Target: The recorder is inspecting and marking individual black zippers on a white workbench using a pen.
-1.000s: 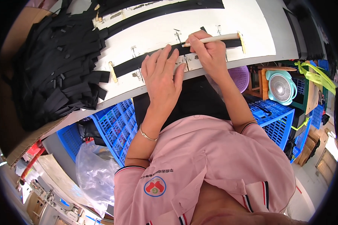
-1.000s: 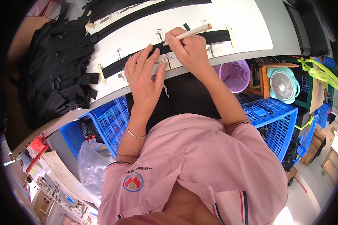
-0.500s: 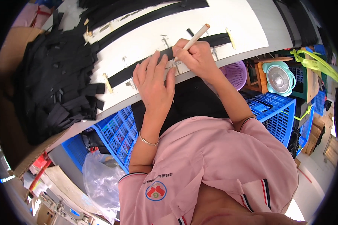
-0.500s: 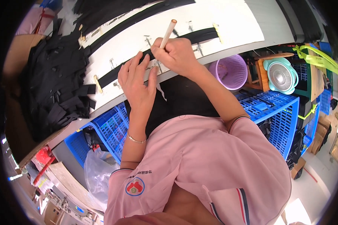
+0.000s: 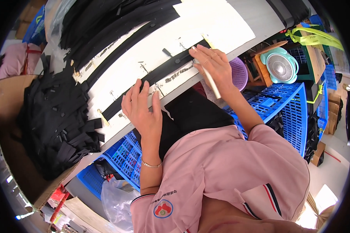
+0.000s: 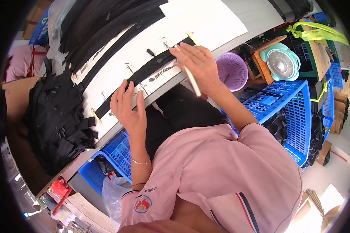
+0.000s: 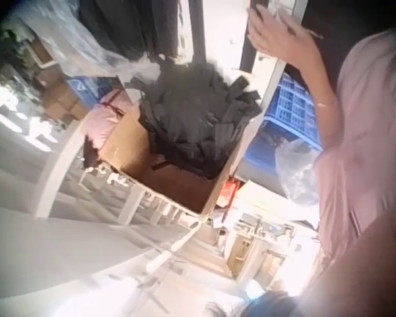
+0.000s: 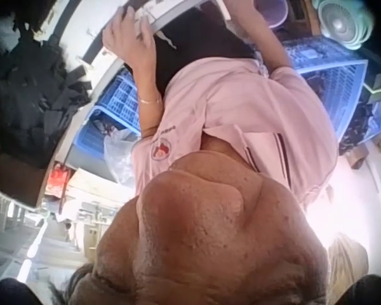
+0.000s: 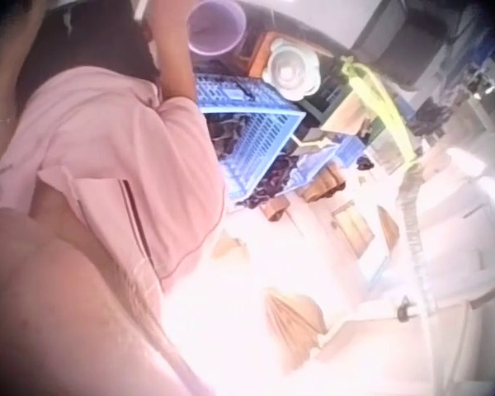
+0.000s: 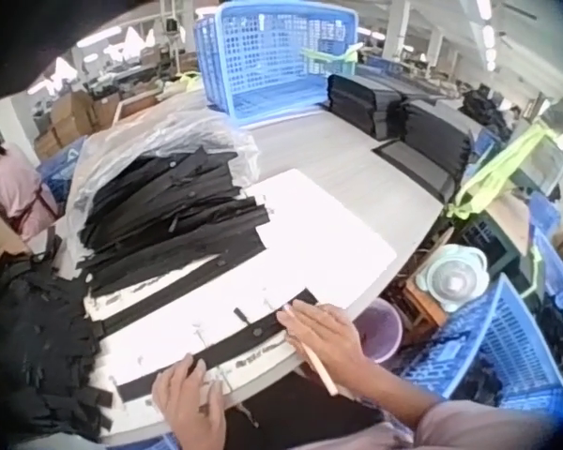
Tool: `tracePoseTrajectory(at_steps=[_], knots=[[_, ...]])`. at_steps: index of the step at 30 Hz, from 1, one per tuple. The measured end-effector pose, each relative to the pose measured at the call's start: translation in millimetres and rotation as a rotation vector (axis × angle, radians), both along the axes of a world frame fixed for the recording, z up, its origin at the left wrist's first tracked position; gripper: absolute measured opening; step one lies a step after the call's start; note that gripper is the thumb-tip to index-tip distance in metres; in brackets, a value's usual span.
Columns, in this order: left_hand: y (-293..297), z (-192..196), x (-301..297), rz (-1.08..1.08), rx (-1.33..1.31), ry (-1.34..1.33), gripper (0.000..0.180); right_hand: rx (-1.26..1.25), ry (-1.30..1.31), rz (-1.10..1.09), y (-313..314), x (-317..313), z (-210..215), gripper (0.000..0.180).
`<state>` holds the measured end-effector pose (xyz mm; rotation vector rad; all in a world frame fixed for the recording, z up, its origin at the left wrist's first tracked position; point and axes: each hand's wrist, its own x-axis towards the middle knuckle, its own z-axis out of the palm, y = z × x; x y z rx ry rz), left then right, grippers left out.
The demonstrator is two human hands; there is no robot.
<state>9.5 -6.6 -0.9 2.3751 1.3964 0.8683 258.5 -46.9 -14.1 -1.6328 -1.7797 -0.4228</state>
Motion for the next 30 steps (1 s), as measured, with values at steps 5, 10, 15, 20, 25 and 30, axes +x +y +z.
tracePoseTrajectory(at_steps=[5, 10, 15, 20, 25, 30], knots=[[4, 6, 14, 0.052, -0.038, -0.1, 0.027, 0.013, 0.023, -0.04, -2, -3, -8, 0.051], [16, 13, 68, -0.063, -0.024, -0.241, 0.023, 0.005, 0.022, -0.053, -2, -7, -7, 0.047], [26, -4, 98, -0.155, -0.019, -0.224, 0.016, 0.017, 0.07, -0.029, -1, -3, -5, 0.044], [27, -5, 99, -0.141, -0.007, -0.207, 0.013, -0.001, 0.285, 0.119, 12, 13, 15, 0.032], [28, -6, 101, -0.145, 0.007, -0.203, 0.014, -0.098, 0.795, 0.203, 40, 26, 17, 0.018], [27, -8, 102, -0.135, 0.019, -0.194, 0.014, -0.352, 0.841, 0.179, 46, 30, 12, 0.027]])
